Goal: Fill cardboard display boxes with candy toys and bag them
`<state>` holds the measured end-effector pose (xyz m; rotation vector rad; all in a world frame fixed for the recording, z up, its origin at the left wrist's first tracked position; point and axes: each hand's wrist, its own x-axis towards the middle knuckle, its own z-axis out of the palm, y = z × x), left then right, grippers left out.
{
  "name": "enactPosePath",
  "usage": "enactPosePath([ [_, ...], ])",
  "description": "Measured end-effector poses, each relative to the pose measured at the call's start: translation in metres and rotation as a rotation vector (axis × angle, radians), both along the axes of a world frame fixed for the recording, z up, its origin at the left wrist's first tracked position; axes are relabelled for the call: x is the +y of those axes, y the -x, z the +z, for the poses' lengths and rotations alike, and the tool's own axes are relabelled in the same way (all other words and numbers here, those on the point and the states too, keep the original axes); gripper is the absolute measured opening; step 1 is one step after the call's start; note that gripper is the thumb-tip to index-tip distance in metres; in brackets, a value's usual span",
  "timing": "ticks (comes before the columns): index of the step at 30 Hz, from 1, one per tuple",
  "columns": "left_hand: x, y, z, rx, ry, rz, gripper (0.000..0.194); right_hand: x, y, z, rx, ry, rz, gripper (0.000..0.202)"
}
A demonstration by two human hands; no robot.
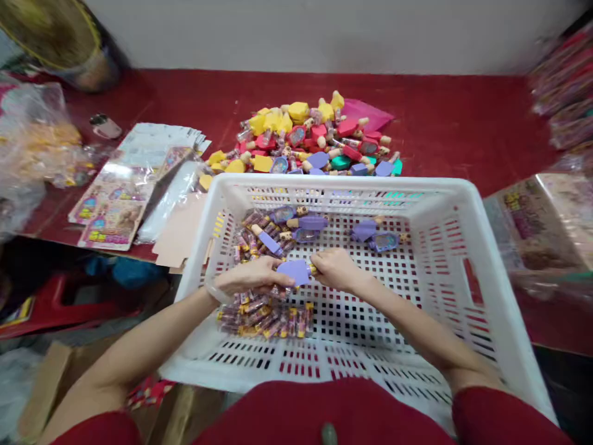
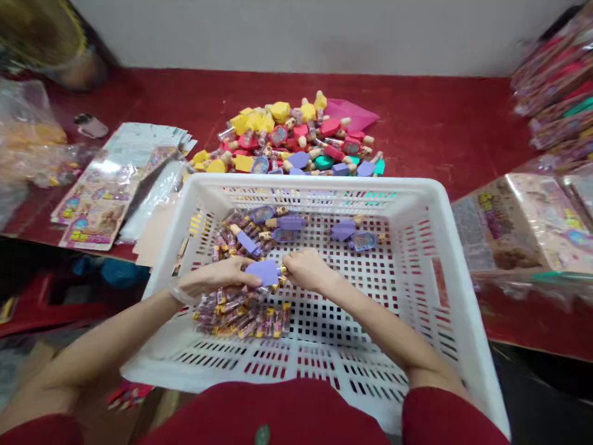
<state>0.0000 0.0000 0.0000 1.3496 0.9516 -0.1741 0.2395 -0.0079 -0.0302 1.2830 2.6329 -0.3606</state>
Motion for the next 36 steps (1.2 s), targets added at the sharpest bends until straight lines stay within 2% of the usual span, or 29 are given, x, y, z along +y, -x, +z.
enactPosePath([
  [2,-0.002,-0.003,-0.008,0.059,-0.328,-0.086,0.042,-0.003,0.002,0.003,-0.018,0.057,-0.055,0.024],
  [4,-0.005,-0.006,-0.015,0.117,-0.652,-0.175,0.036,-0.003,0.002,0.005,0.017,0.203,-0.116,0.021],
  [6,-0.007,-0.008,-0.019,0.190,-1.027,-0.273,0.032,0.001,-0.001,0.003,0.117,0.475,-0.194,0.025],
  [8,-0.008,-0.009,-0.019,0.230,-1.220,-0.341,0.035,0.006,-0.004,0.001,0.232,0.728,-0.233,0.030],
  [9,-0.007,-0.010,-0.017,0.240,-1.245,-0.340,0.037,0.008,-0.006,0.000,0.265,0.779,-0.233,0.031],
  [10,-0.007,-0.009,-0.014,0.248,-1.224,-0.311,0.037,0.009,-0.006,0.000,0.277,0.742,-0.229,0.029],
  [11,-0.006,-0.009,-0.011,0.248,-1.148,-0.264,0.035,0.009,-0.006,0.001,0.269,0.626,-0.228,0.026],
  [14,-0.005,-0.006,-0.003,0.156,-0.746,-0.147,0.039,0.004,0.000,0.006,0.165,0.141,-0.203,0.019],
  [15,-0.006,-0.005,-0.002,0.126,-0.669,-0.133,0.042,0.001,0.002,0.006,0.126,0.053,-0.196,0.021],
  [16,-0.006,-0.004,-0.003,0.116,-0.666,-0.141,0.042,-0.002,0.004,0.005,0.098,0.037,-0.194,0.021],
  [17,-0.007,-0.004,-0.004,0.130,-0.736,-0.172,0.041,-0.005,0.006,0.004,0.090,0.089,-0.195,0.020],
  [20,-0.009,-0.007,-0.009,0.230,-1.136,-0.301,0.037,-0.005,0.007,-0.001,0.199,0.415,-0.255,0.026],
  [21,-0.007,-0.008,-0.009,0.241,-1.263,-0.309,0.039,-0.001,0.005,-0.001,0.273,0.523,-0.291,0.029],
  [22,-0.005,-0.009,-0.007,0.241,-1.383,-0.258,0.043,0.004,0.002,0.002,0.362,0.605,-0.340,0.030],
  [23,-0.001,-0.008,-0.003,0.238,-1.494,-0.145,0.048,0.012,-0.001,0.008,0.468,0.643,-0.400,0.030],
  [25,0.010,-0.004,0.007,0.226,-1.639,0.184,0.067,0.032,-0.010,0.027,0.742,0.589,-0.527,0.034],
  [27,0.023,0.005,0.014,0.224,-1.640,0.444,0.084,0.055,-0.018,0.050,1.066,0.463,-0.603,0.043],
  [28,0.029,0.011,0.015,0.237,-1.601,0.485,0.085,0.065,-0.022,0.060,1.219,0.408,-0.613,0.047],
  [30,0.037,0.021,0.011,0.320,-1.482,0.394,0.071,0.080,-0.025,0.073,1.453,0.339,-0.618,0.055],
  [32,0.040,0.026,0.000,0.437,-1.370,0.159,0.054,0.083,-0.021,0.071,1.527,0.291,-0.637,0.060],
  [34,0.039,0.025,-0.014,0.519,-1.330,-0.070,0.047,0.074,-0.009,0.055,1.375,0.265,-0.634,0.052],
  [36,0.040,0.019,-0.028,0.540,-1.367,-0.236,0.043,0.057,0.009,0.029,0.998,0.259,-0.528,0.035],
])
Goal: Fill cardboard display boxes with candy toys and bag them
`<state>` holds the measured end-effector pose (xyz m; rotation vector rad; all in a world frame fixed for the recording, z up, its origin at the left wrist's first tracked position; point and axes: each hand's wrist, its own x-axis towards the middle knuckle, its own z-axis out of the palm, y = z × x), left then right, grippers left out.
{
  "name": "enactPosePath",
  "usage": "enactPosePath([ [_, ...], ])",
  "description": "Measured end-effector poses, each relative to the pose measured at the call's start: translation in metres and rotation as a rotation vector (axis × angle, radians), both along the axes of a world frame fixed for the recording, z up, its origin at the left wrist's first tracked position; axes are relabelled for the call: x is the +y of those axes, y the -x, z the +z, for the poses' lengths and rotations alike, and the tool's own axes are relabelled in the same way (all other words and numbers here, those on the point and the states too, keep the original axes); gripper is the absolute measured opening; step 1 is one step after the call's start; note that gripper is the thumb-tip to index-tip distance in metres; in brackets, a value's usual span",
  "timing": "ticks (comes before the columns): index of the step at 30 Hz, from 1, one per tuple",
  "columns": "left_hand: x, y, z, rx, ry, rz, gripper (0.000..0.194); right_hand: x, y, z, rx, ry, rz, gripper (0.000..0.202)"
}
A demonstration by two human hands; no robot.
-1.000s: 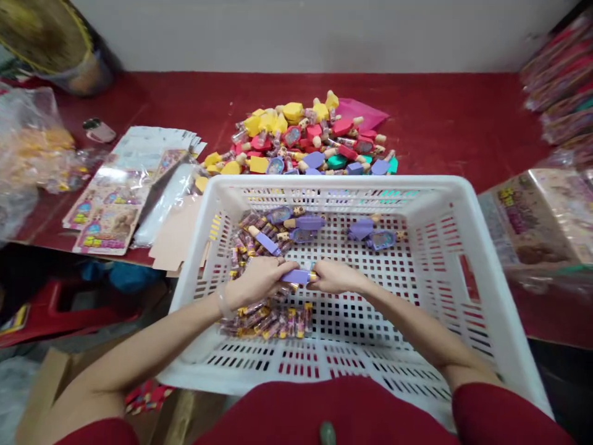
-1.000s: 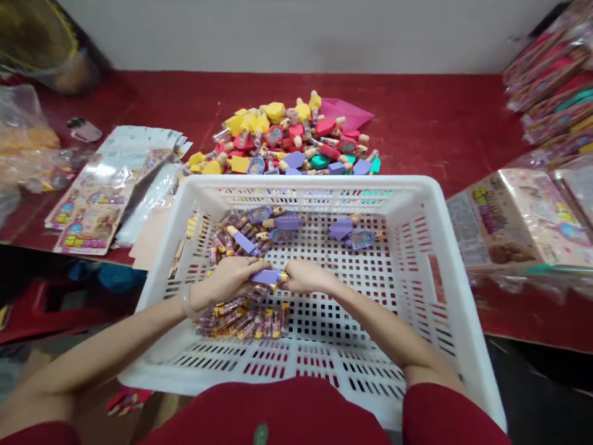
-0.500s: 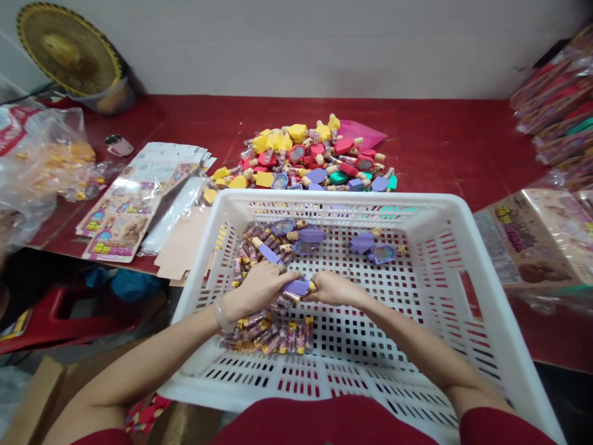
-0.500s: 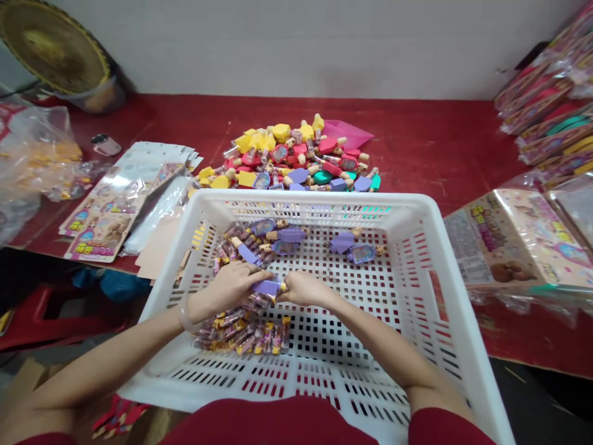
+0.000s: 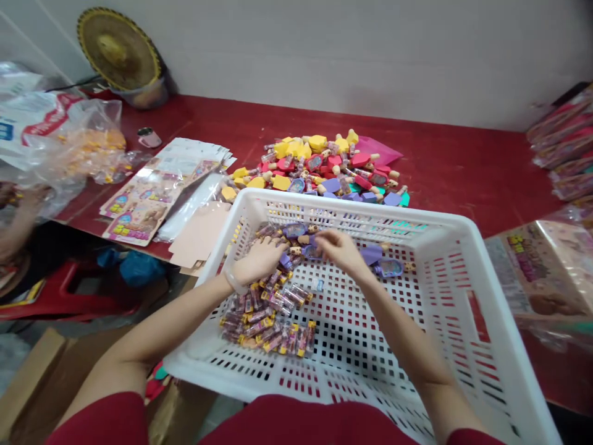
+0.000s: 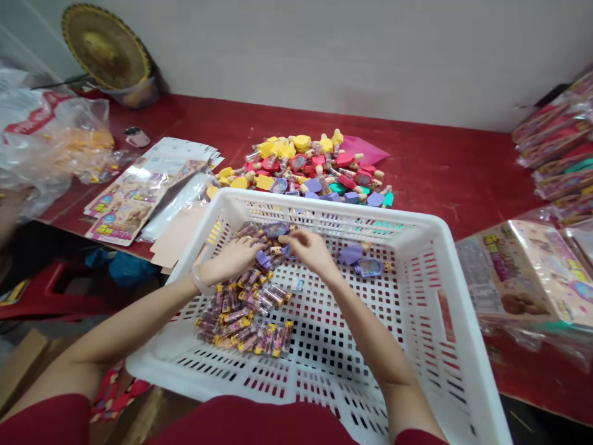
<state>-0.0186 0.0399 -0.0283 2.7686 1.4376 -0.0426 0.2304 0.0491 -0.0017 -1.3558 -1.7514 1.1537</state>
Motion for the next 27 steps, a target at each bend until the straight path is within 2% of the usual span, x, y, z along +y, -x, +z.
enactPosePath([
  [2,0.005,-0.007,-0.011,0.059,-0.011,-0.066,0.037,-0.021,0.020,-0.029,-0.472,-0.013,0.228,0.025],
  [4,0.012,-0.013,-0.015,0.084,0.006,-0.074,0.032,-0.042,0.038,-0.056,-0.828,-0.042,0.388,0.022],
  [7,0.017,-0.018,-0.004,0.057,0.054,-0.033,0.027,-0.065,0.052,-0.082,-1.004,-0.063,0.453,0.025],
  [10,0.007,-0.017,0.023,-0.153,0.160,0.114,0.027,-0.069,0.050,-0.090,-1.003,-0.128,0.437,0.024],
  [12,-0.006,-0.015,0.039,-0.398,0.268,0.254,0.038,-0.060,0.041,-0.084,-0.823,-0.081,0.361,0.021],
  [13,-0.013,-0.013,0.044,-0.527,0.321,0.314,0.041,-0.053,0.034,-0.077,-0.643,-0.004,0.296,0.020],
  [16,-0.029,-0.011,0.051,-0.791,0.505,0.459,0.043,-0.027,0.015,-0.045,0.122,0.206,0.012,0.020],
  [18,-0.036,-0.014,0.051,-0.851,0.646,0.486,0.044,-0.012,0.006,-0.018,0.587,0.223,-0.148,0.019],
  [19,-0.039,-0.017,0.051,-0.865,0.699,0.465,0.045,-0.006,0.004,-0.005,0.746,0.204,-0.200,0.021],
  [22,-0.044,-0.030,0.053,-0.924,0.755,0.340,0.046,0.001,0.008,0.021,0.942,0.177,-0.237,0.037],
  [24,-0.047,-0.037,0.054,-0.972,0.776,0.312,0.047,-0.001,0.015,0.028,0.980,0.182,-0.224,0.052],
  [27,-0.053,-0.040,0.055,-1.060,0.819,0.342,0.049,-0.008,0.025,0.029,1.082,0.205,-0.164,0.065],
])
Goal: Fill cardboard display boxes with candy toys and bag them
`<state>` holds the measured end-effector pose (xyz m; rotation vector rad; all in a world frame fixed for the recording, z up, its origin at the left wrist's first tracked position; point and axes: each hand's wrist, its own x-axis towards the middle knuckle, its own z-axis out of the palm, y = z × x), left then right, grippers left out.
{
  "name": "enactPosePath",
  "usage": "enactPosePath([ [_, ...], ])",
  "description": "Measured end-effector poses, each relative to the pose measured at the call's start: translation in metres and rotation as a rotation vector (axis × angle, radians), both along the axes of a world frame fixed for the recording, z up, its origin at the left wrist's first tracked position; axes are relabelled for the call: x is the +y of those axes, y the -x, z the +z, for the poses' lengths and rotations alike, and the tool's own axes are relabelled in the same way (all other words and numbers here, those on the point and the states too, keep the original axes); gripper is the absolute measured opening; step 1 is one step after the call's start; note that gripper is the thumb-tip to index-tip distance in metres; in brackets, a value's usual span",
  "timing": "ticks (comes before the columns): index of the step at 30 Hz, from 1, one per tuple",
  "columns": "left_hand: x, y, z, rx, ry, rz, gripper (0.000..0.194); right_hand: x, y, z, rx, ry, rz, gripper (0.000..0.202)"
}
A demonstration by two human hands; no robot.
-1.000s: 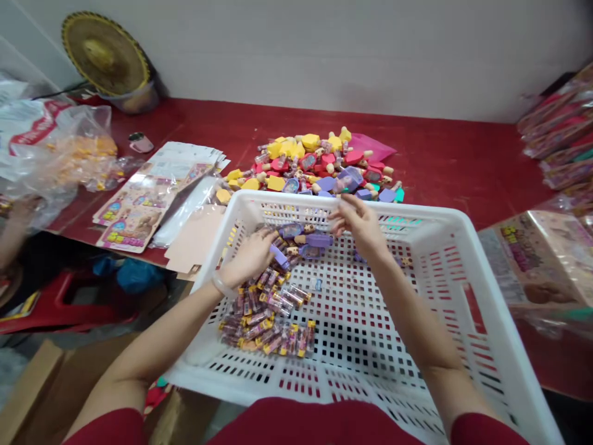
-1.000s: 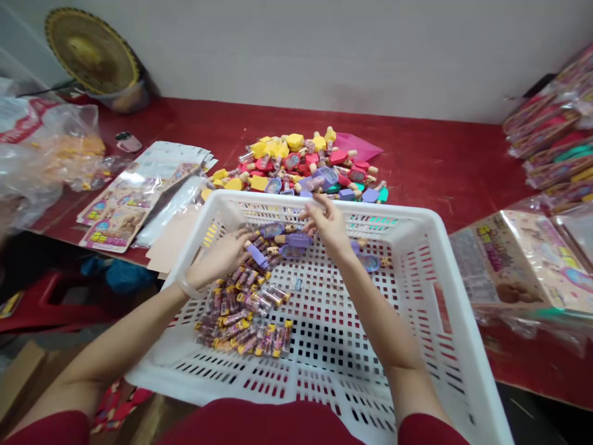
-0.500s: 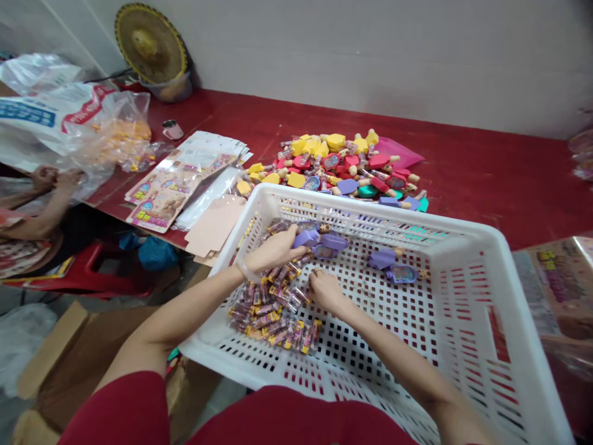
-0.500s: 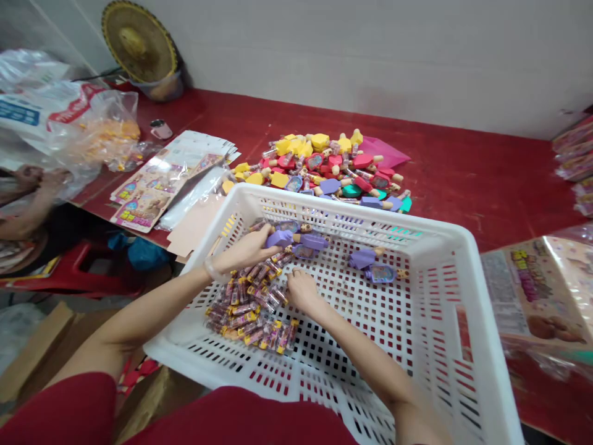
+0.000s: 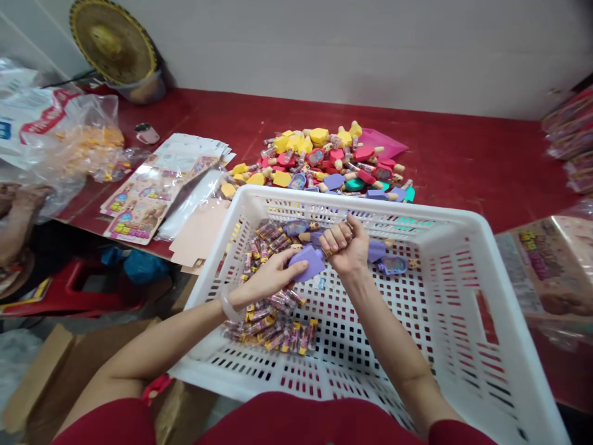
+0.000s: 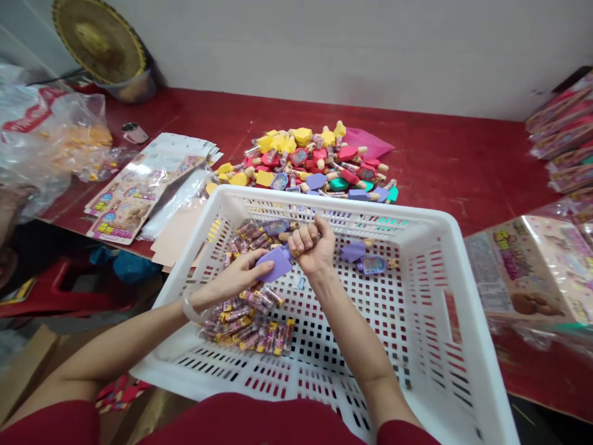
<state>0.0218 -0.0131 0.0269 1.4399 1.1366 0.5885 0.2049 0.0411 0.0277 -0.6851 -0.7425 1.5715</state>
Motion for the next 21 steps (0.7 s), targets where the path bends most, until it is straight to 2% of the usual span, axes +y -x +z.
enactPosePath([
  [5,-0.006,0.002,0.002,-0.164,0.134,0.009,0.051,-0.010,0.006,0.009,0.139,-0.043,0.057,0.067],
  [9,-0.008,0.004,0.007,-0.343,0.316,-0.017,0.049,-0.014,0.009,0.021,0.189,-0.036,0.019,0.065],
  [12,-0.011,0.004,0.011,-0.446,0.461,-0.020,0.043,-0.020,0.010,0.026,0.230,-0.080,0.045,0.062],
  [16,-0.014,0.005,0.012,-0.580,0.664,-0.118,0.042,-0.032,0.006,0.030,0.175,-0.153,0.136,0.061],
  [21,-0.017,0.006,0.006,-0.642,0.756,-0.233,0.048,-0.051,0.004,0.042,0.046,-0.221,0.157,0.060],
])
